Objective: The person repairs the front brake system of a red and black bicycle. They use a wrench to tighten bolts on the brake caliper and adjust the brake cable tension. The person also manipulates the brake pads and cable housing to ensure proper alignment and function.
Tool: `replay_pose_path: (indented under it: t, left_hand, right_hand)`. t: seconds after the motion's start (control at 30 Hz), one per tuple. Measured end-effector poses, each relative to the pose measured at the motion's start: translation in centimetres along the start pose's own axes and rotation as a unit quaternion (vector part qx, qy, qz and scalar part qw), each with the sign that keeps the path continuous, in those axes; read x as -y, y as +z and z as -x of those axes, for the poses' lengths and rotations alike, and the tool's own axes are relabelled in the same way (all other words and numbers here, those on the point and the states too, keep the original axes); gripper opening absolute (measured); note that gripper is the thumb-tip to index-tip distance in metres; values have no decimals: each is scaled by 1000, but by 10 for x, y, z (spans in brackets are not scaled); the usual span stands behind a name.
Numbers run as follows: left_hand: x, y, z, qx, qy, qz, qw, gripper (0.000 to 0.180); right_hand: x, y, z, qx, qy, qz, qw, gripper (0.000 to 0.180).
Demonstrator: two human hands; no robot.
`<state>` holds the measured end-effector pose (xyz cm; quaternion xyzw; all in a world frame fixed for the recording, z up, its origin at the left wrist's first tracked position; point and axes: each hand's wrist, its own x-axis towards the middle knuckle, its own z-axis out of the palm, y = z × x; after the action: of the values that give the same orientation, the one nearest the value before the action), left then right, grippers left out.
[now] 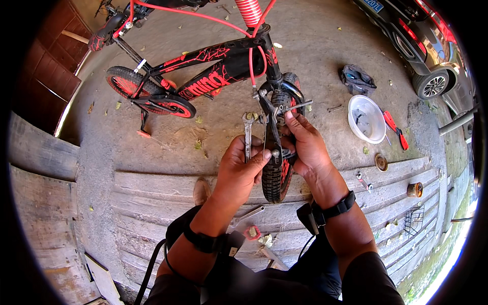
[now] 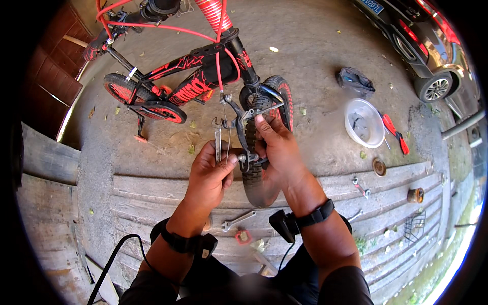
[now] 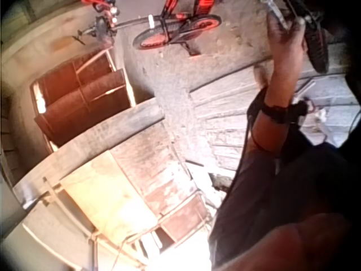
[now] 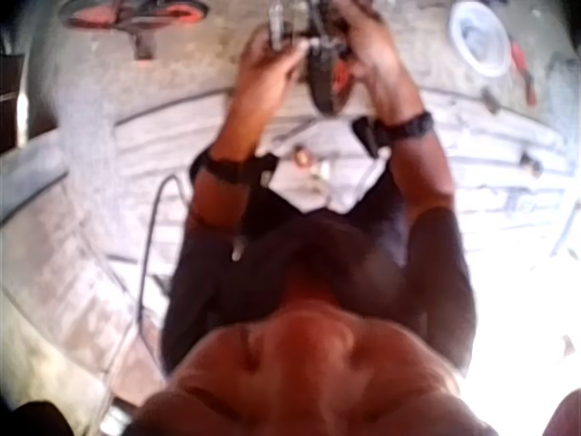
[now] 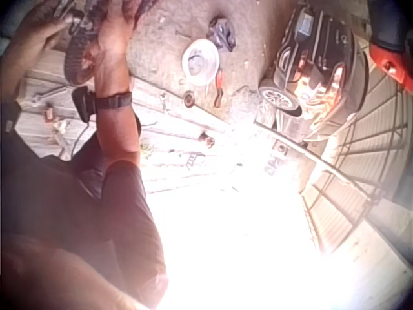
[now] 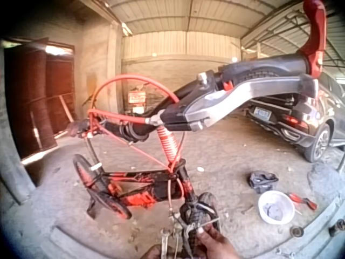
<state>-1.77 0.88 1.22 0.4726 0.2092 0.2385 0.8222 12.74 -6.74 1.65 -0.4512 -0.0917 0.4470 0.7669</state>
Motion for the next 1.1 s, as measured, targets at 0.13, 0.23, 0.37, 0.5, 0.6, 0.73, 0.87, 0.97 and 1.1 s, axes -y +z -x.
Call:
replay_pose_path:
  t: [0.13,0.23,0.37,0.5,0.6,0.73,0.87,0.97,1.1]
  left_hand:
    - [2,-1,-1,2,1,8,1000,19]
    - [1,0,0,-14,-11,-1,1000,17]
    - [1,-2,0,-2,-11,18,1000,14]
    - [2,-1,-1,-9,-9,24,1000,13]
    - [4,-3,-1,-6,-11,38,999,12]
    - [7,-5,-2,-2,-19,64,998,11]
    - [6,-3,-1,5,-34,84,996,10]
    - [6,-3,-1,1,-43,94,995,9]
    - [8,-5,0,4,-66,112,992,9]
  right_hand:
    - [1,2,2,-10,-13,6,1000,17]
    - [3,6,5,-25,-39,26,999,18]
    - [4,9,6,-36,-69,38,996,20]
    - [0,10,6,-76,-81,62,992,23]
    - [0,9,6,-65,-88,63,992,22]
    - [0,10,6,-70,-102,71,990,21]
    - [-1,11,7,-83,-107,73,988,20]
    - [-2,10,6,-85,-111,74,987,20]
    - [-2,10,6,-87,-109,79,987,20]
